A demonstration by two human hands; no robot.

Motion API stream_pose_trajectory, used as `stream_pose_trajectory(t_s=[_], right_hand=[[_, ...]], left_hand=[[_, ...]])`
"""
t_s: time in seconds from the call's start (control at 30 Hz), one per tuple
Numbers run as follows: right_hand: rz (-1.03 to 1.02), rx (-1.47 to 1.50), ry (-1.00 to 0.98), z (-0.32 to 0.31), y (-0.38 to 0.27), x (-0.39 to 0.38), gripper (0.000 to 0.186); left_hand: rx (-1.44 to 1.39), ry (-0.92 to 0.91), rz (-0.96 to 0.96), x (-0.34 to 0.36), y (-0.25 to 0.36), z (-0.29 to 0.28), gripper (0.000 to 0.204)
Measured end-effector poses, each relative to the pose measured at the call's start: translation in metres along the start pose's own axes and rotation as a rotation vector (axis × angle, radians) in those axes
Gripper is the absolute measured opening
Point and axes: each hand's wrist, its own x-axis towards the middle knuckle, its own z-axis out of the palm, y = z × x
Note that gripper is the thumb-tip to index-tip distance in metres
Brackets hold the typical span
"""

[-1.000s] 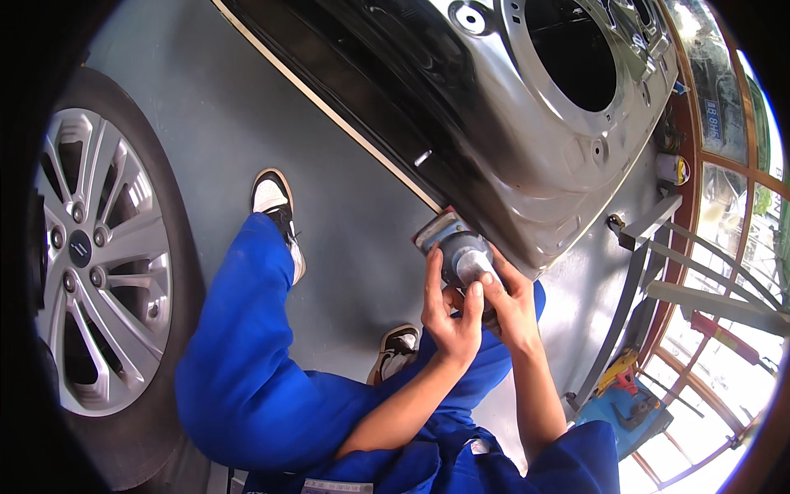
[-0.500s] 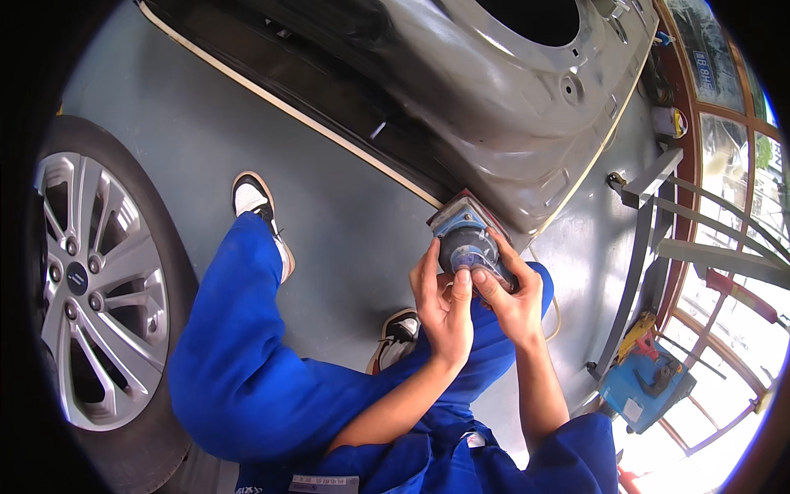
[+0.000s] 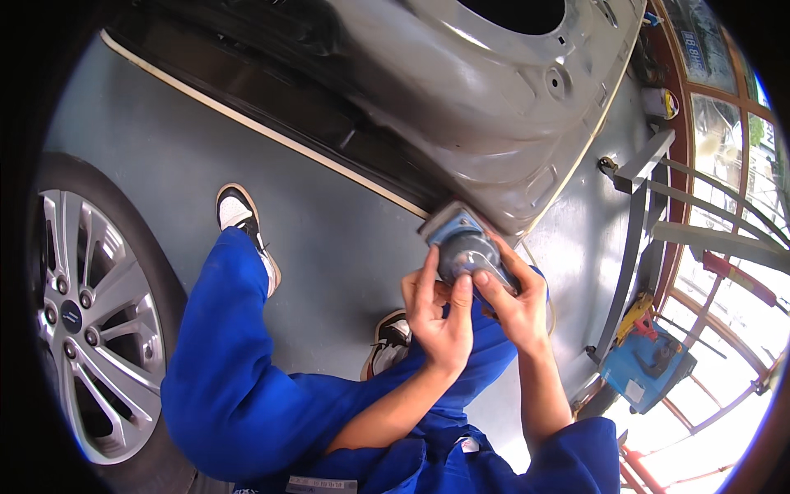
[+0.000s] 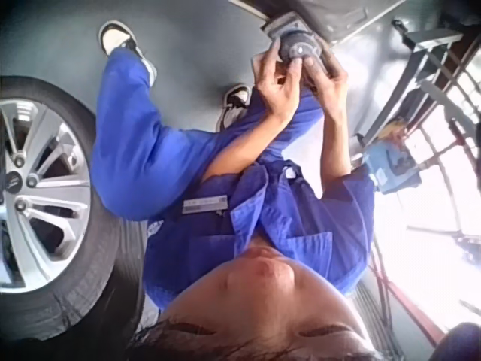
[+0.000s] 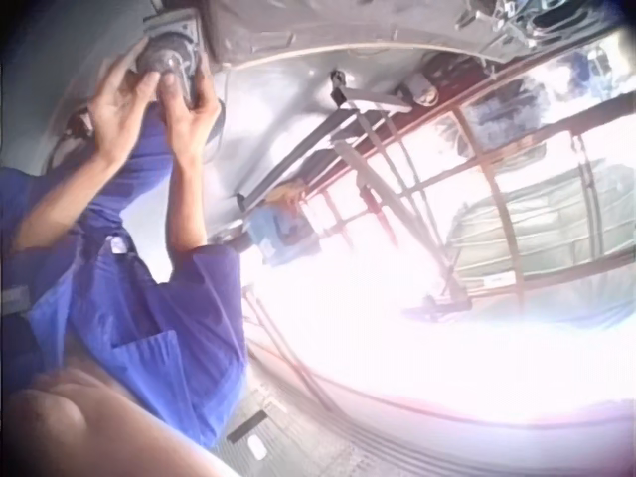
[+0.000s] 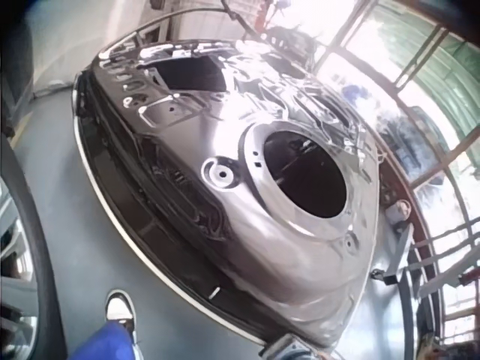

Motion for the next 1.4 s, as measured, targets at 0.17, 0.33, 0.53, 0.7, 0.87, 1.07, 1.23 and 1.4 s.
stream_pose_trajectory(t_s=[0.17,0.33,0.53,0.7,0.87,1.07,1.23,1.4], right_hand=[[0.137,0.05,-0.056,0.047,-0.039,0.039,0.052],[0.184,0.119,0.041,0.009,-0.021,0.009,0.053],[0.169,0.104,-0.06,0.045,-0.042,0.043,0.052],[0.213,0.198,0.008,0.014,-0.022,0.017,0.053],[0.209,0.211,0.026,0.028,-0.031,0.028,0.052],[0.239,0.269,0.04,0.034,-0.033,0.028,0.048],[0.152,0.102,0.005,0.03,-0.031,0.025,0.052],[0.169,0.176,-0.054,0.063,-0.055,0.058,0.051]], left_hand=[[-0.031,0.217,0.002,0.05,0.015,-0.007,0.047],[0.055,0.042,0.064,0.013,0.007,0.006,0.053],[-0.007,0.214,0.042,0.057,0.016,-0.003,0.05],[0.14,0.093,0.222,0.034,0.011,0.004,0.051],[0.123,0.126,0.149,0.048,0.013,0.001,0.053],[0.085,0.181,0.206,0.058,0.016,0.003,0.05],[0.071,0.194,0.184,0.043,0.001,0.0,0.052],[-0.088,0.273,0.148,0.09,0.019,-0.007,0.05]])
